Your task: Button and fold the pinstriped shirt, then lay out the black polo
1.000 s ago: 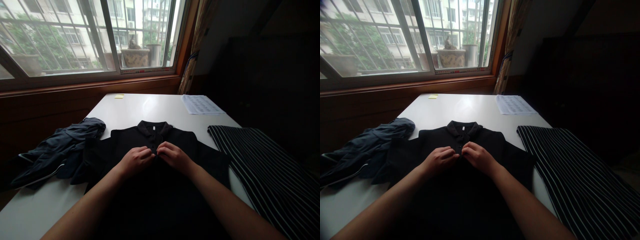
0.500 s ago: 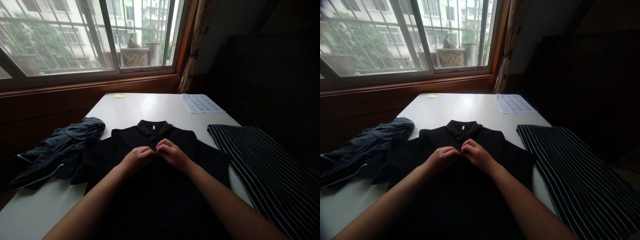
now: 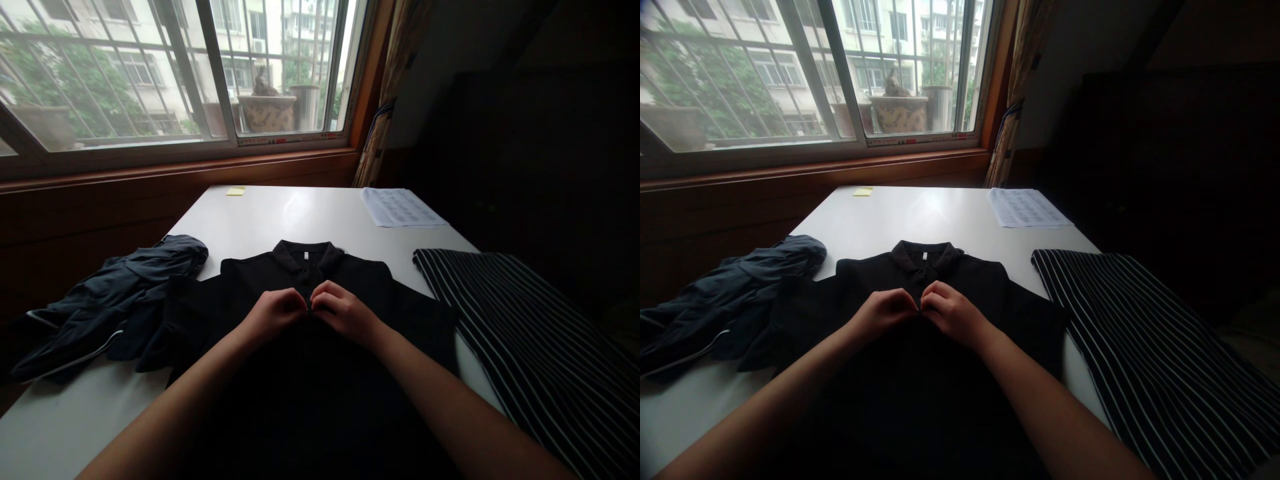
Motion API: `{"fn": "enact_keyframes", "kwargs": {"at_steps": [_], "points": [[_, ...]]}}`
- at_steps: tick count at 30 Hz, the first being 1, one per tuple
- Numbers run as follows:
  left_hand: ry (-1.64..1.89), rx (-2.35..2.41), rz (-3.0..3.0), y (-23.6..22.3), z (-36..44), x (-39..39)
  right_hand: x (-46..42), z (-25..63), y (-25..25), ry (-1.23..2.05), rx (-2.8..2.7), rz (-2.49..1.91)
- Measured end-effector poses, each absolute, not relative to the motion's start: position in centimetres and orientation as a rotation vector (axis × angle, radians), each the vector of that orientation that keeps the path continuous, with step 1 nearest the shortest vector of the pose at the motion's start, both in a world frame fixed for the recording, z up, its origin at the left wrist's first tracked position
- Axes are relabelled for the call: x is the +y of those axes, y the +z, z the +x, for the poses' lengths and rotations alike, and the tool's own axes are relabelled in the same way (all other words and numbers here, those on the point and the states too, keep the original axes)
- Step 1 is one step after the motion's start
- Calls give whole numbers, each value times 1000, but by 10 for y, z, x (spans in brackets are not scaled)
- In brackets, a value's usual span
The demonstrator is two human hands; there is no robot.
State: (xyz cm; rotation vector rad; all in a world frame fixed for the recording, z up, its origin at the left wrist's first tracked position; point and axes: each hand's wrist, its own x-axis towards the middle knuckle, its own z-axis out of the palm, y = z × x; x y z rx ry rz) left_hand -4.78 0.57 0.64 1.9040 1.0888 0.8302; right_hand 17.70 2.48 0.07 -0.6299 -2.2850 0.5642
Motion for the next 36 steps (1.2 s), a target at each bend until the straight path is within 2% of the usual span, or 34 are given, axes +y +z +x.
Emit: {"fn": "enact_keyframes", "kwargs": {"at_steps": [15, 36], "points": [[731, 1155, 1651, 18, -43, -2, 25, 178, 1, 561, -2313, -642], [811, 1349, 1671, 15, -33, -4, 28, 181, -2, 462, -2351, -698]]}}
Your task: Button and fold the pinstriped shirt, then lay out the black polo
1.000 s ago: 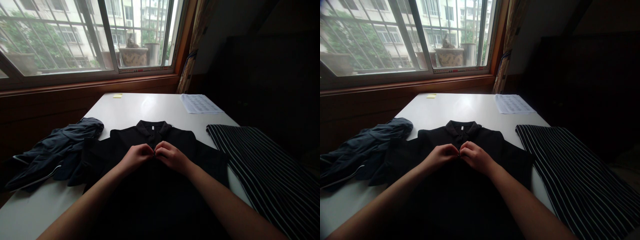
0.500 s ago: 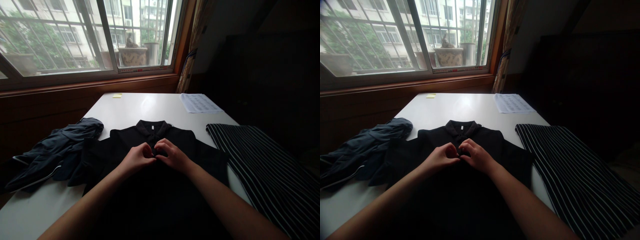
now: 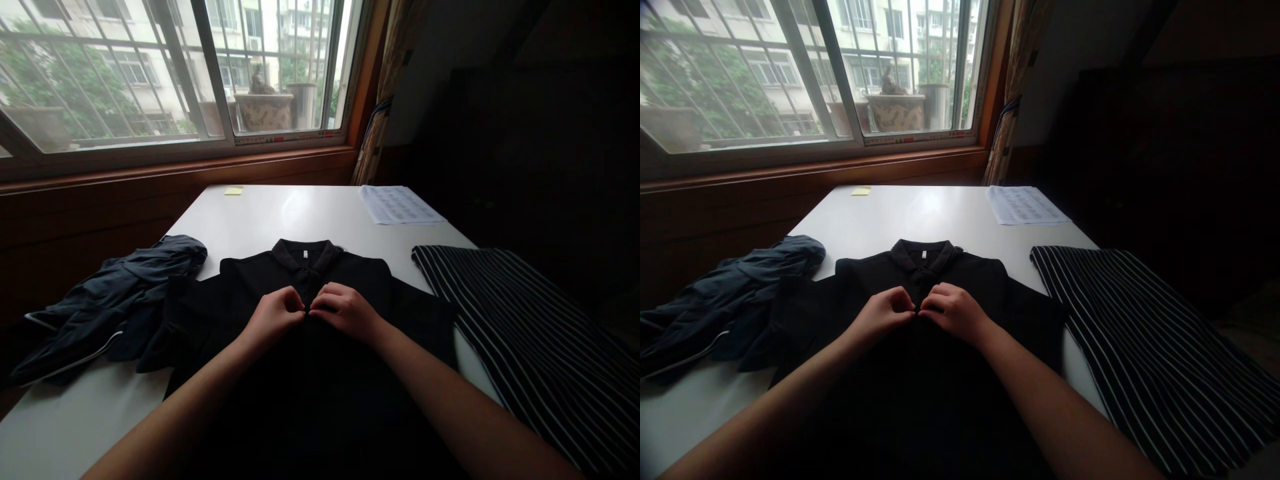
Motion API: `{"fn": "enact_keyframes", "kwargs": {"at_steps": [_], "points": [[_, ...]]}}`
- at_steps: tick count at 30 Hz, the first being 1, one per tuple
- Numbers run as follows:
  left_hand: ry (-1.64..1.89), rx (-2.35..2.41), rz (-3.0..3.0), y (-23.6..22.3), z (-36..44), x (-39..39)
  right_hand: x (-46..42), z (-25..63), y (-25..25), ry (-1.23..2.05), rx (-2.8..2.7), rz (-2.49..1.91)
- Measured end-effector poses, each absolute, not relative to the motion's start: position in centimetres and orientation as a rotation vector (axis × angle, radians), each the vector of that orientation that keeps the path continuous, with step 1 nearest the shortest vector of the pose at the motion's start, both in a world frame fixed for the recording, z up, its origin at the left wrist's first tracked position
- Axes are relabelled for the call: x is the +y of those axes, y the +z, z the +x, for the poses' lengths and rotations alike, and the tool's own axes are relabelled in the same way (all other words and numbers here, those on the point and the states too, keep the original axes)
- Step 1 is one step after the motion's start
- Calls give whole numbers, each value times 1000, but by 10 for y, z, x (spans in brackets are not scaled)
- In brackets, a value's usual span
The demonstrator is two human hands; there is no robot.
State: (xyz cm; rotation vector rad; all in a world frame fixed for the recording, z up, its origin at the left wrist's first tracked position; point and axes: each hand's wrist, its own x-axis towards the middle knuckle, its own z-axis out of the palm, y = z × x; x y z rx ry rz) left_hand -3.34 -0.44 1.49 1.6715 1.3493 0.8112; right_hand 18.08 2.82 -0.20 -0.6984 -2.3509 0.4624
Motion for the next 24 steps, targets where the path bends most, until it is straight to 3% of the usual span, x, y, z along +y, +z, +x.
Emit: {"fn": "enact_keyframes", "kwargs": {"at_steps": [10, 24], "points": [[839, 1305, 1560, 9, -37, 0, 29, 185, 2, 679, -2315, -687], [860, 1120, 1419, 5, -37, 1, 27, 180, 2, 699, -2289, -848]]}}
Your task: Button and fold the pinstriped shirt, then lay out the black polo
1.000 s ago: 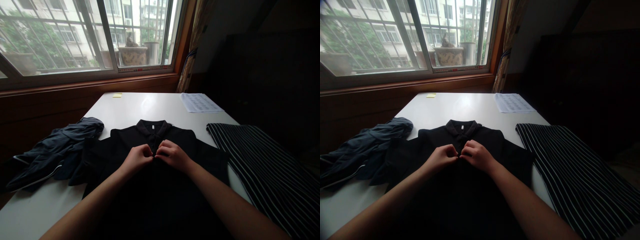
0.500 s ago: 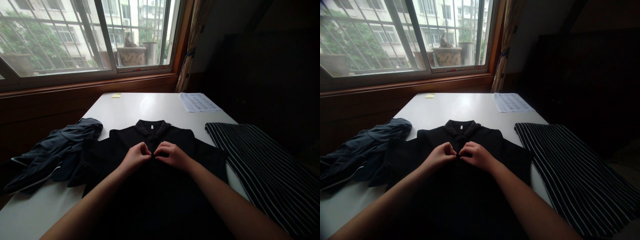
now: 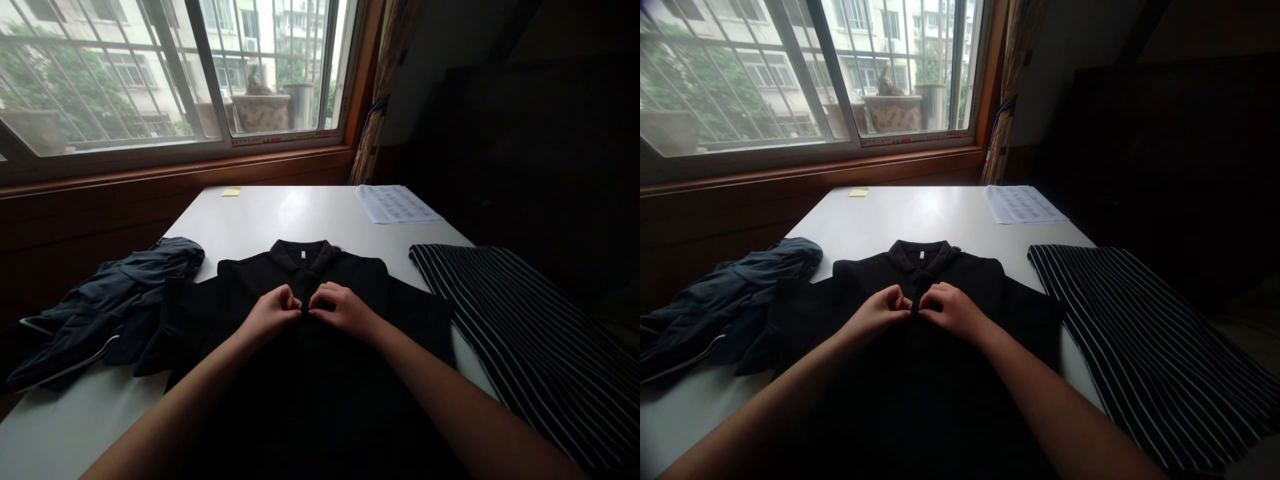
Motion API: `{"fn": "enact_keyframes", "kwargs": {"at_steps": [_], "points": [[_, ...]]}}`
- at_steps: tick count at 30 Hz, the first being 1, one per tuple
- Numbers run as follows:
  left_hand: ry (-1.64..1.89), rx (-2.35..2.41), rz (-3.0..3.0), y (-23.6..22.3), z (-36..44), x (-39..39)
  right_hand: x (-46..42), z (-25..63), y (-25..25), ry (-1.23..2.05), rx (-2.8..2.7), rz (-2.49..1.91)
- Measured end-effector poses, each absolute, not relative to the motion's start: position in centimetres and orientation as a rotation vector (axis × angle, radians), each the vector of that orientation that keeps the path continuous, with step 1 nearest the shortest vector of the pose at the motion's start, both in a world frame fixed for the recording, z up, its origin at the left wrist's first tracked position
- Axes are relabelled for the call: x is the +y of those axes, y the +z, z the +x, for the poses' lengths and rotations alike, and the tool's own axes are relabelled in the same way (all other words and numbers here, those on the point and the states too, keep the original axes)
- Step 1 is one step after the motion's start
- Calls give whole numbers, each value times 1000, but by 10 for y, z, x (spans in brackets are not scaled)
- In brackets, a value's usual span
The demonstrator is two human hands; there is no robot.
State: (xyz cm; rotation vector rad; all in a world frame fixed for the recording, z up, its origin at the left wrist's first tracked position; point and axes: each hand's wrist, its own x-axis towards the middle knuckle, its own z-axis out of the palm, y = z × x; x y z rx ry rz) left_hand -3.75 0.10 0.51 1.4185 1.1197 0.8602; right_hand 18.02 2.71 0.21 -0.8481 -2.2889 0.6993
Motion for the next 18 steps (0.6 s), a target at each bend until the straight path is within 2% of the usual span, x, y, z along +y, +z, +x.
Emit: {"fn": "enact_keyframes", "kwargs": {"at_steps": [8, 18], "points": [[885, 1139, 1505, 5, -37, 0, 25, 177, 2, 691, -2284, -918], [848, 1133, 1558, 5, -39, 1, 25, 179, 2, 864, -2269, -921]]}}
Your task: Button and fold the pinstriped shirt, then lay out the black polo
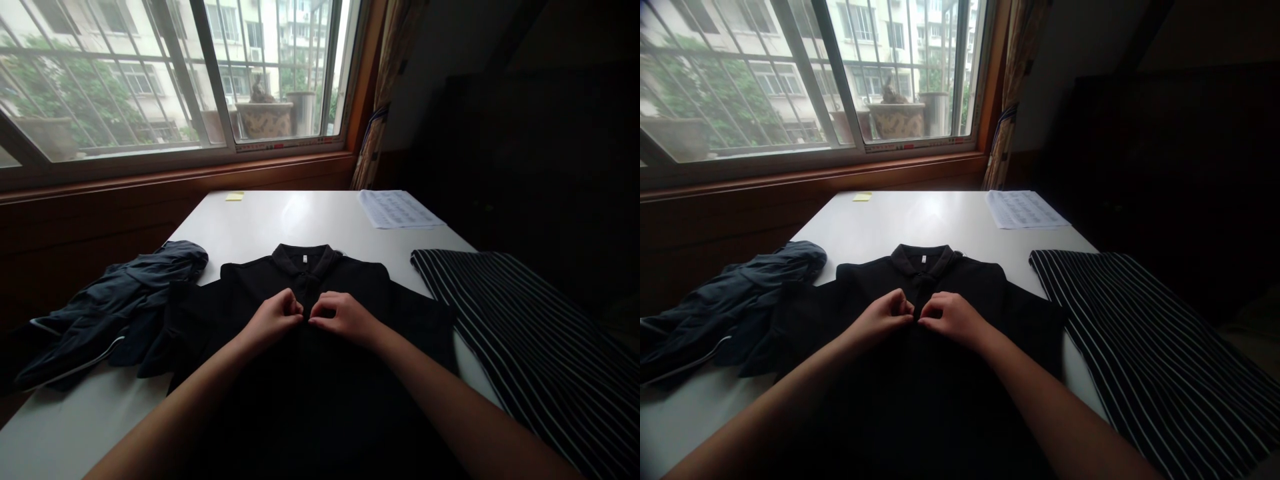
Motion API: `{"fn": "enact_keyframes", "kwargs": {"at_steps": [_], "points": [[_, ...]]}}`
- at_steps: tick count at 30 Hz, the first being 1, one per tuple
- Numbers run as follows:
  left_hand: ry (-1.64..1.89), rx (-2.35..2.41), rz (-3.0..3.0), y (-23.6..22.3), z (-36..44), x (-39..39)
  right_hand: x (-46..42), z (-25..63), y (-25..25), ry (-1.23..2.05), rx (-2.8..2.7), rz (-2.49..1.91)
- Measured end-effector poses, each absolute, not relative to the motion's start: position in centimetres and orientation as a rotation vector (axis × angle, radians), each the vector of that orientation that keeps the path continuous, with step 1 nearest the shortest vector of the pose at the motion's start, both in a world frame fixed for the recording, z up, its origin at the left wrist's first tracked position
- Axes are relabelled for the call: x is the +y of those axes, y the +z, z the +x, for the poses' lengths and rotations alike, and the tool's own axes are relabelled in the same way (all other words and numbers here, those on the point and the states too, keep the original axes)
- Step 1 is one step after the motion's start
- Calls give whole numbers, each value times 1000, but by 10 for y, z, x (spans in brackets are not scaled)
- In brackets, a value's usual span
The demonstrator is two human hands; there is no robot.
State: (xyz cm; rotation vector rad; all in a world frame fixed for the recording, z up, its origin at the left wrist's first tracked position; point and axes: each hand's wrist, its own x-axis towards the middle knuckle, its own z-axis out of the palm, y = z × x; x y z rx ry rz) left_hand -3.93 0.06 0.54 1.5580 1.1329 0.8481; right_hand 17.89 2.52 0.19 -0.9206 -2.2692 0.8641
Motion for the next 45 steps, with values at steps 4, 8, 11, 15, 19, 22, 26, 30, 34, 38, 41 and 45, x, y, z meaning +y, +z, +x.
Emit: {"fn": "enact_keyframes", "kwargs": {"at_steps": [4, 8, 11, 15, 19, 22, 26, 30, 34, 38, 41, 45], "points": [[866, 1125, 1549, 2, -40, 1, 23, 175, 5, 854, -2253, -1057], [895, 1147, 1532, 1, -39, 0, 19, 170, 9, 861, -2229, -1186], [914, 1168, 1532, 2, -38, 0, 15, 167, 10, 842, -2191, -1242], [933, 1187, 1545, 1, -36, 0, 12, 165, 9, 822, -2164, -1249], [936, 1231, 1622, -1, -35, -1, 13, 165, 8, 830, -2168, -1236], [931, 1252, 1701, -2, -36, -1, 14, 165, 8, 818, -2180, -1247], [891, 1251, 1826, -1, -39, -1, 14, 164, 7, 797, -2197, -1229], [838, 1199, 1887, 2, -43, 0, 14, 164, 6, 781, -2219, -1219], [800, 1176, 1876, 6, -44, 0, 14, 164, 6, 761, -2232, -1220], [811, 1278, 1850, 9, -41, -2, 13, 163, 4, 746, -2234, -1213], [826, 1356, 1835, 10, -38, -4, 14, 163, 3, 732, -2232, -1207], [838, 1382, 1795, 10, -35, -6, 14, 162, 3, 732, -2234, -1211]]}}
